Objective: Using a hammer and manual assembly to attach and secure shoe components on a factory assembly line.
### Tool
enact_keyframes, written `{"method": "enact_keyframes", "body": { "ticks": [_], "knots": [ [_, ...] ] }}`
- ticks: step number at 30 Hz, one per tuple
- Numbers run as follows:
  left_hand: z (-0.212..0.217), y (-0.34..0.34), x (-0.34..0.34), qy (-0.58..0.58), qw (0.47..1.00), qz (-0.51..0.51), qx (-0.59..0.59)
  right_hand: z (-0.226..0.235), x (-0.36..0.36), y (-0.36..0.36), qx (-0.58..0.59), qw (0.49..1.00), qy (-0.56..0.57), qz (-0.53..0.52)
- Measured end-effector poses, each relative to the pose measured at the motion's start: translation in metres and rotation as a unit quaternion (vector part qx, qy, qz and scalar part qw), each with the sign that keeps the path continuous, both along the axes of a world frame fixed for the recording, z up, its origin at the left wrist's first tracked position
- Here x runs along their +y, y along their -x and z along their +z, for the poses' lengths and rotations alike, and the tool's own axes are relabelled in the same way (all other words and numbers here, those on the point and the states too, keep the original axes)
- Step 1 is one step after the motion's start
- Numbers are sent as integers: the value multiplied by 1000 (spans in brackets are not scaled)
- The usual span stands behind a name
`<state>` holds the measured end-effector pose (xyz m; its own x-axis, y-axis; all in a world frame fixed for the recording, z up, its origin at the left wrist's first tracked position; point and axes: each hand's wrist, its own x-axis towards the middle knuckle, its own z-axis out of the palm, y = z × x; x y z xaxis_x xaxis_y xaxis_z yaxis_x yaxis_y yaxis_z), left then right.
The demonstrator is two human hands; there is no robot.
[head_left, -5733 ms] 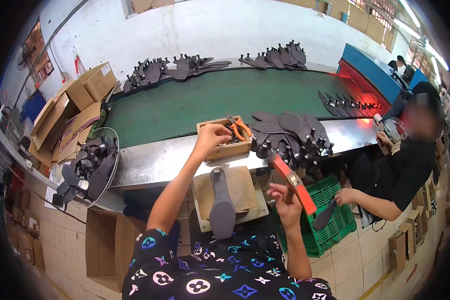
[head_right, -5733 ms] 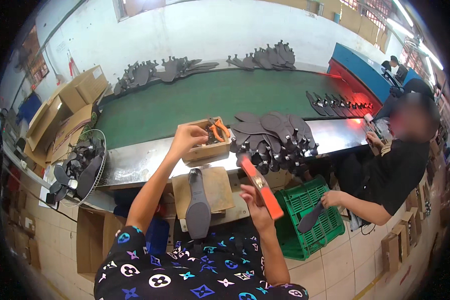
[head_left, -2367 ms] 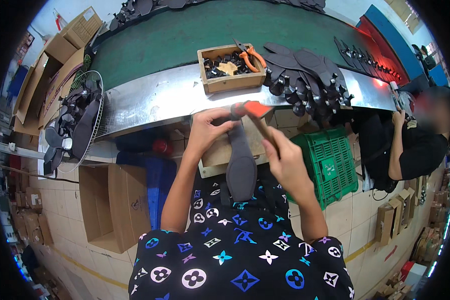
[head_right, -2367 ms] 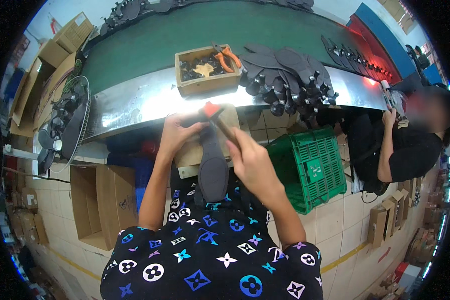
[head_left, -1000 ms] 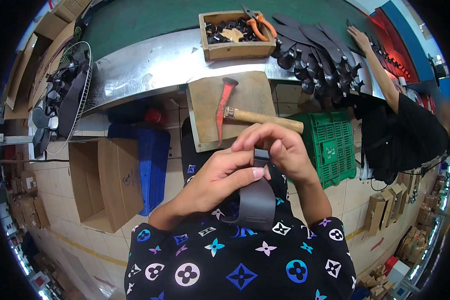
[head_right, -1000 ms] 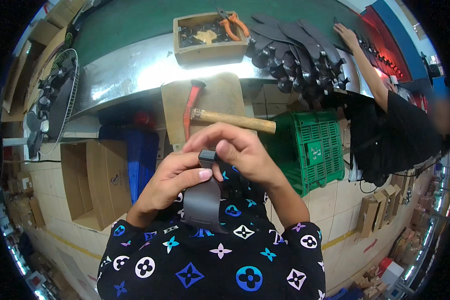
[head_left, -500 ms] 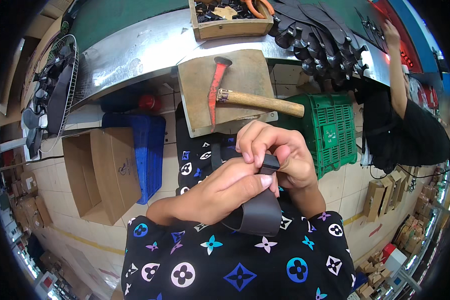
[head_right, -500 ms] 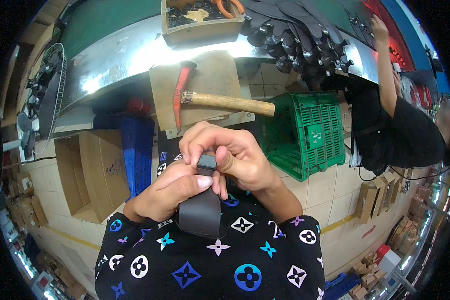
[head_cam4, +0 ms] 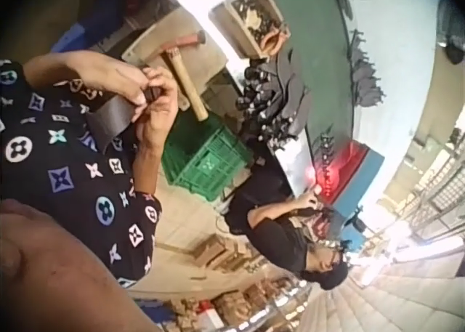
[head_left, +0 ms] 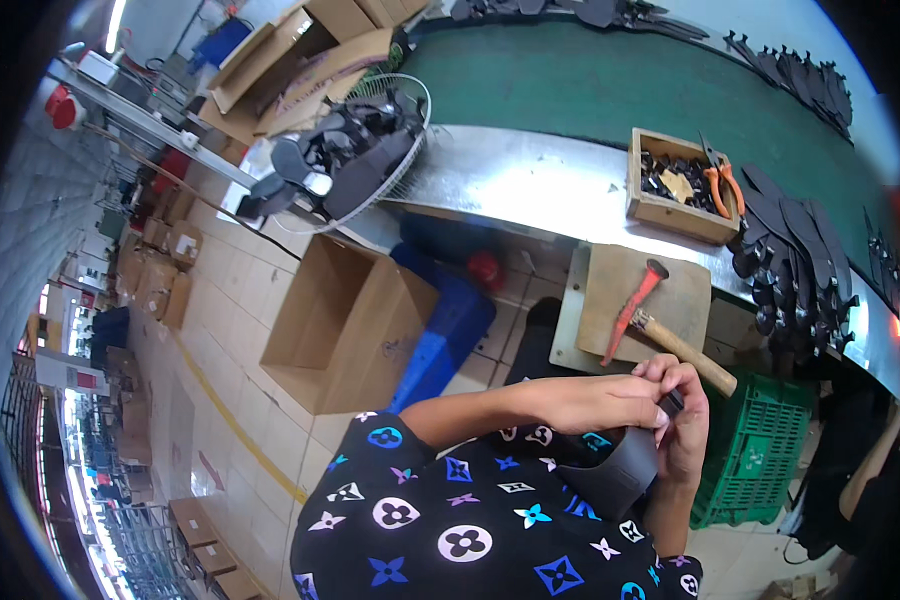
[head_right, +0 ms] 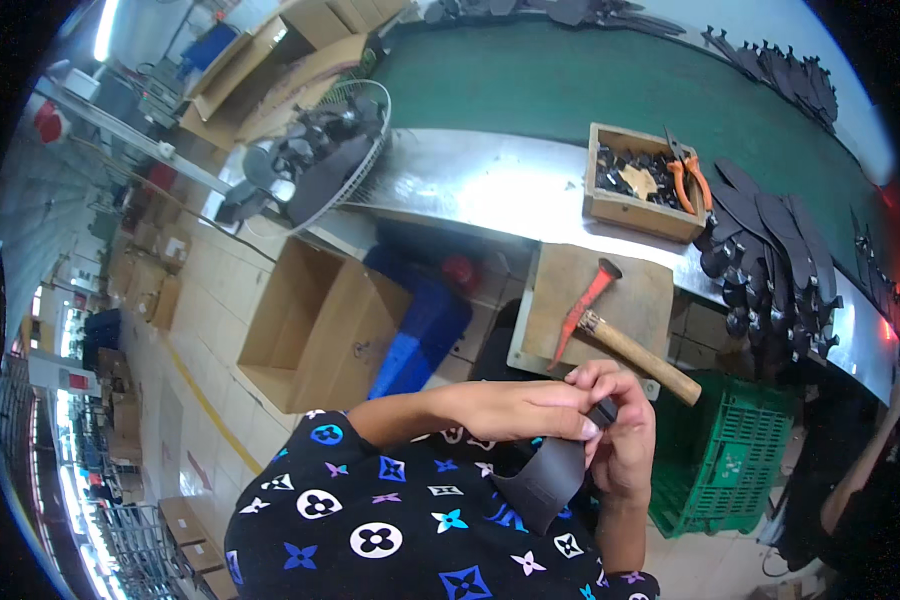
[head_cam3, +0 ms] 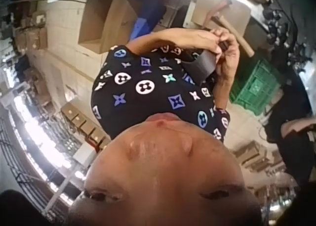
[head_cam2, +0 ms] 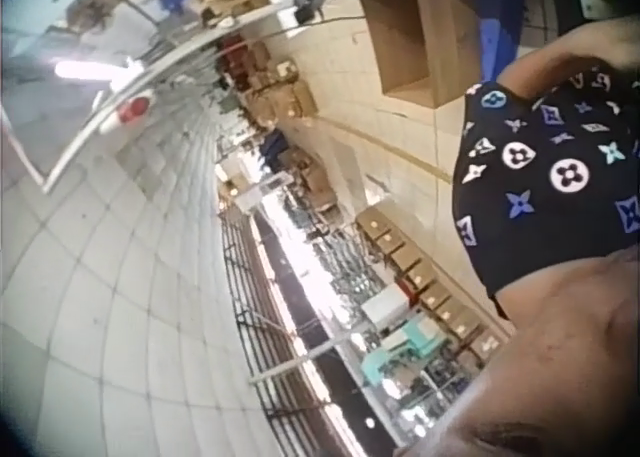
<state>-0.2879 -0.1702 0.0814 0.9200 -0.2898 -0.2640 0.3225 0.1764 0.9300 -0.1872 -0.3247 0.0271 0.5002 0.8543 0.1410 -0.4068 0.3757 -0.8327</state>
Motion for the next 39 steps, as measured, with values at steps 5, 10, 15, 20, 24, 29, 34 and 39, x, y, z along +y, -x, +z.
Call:
{"method": "enact_keyframes", "body": {
  "ticks": [5, 10, 15, 20, 24, 29, 34, 39],
  "knots": [
    [13, 19, 57, -367, 837, 373, -157, 1, 1, 2, -109, 984, 100, -98],
    [65, 49, 166, -552, 372, 720, -193, -26, -29, -11, -85, 964, 132, -212],
    [62, 138, 312, -693, 282, 662, 42, -48, -62, -18, -81, 938, 203, -268],
    [34, 105, 229, -660, 459, 594, -23, -178, -98, -63, -50, 853, 419, -307],
    [-125, 40, 153, -545, 714, 438, 38, -277, -73, -131, 38, 902, 365, -227],
    [-329, 22, 79, -17, 883, 441, 162, -238, -14, -119, -13, 908, 360, -214],
    [-305, 9, 56, -83, 857, 489, 141, -265, -37, -98, -17, 916, 353, -191],
    [-313, 23, 69, -55, 887, 449, 93, -281, -50, -26, -15, 883, 316, -347]
  ]
}}
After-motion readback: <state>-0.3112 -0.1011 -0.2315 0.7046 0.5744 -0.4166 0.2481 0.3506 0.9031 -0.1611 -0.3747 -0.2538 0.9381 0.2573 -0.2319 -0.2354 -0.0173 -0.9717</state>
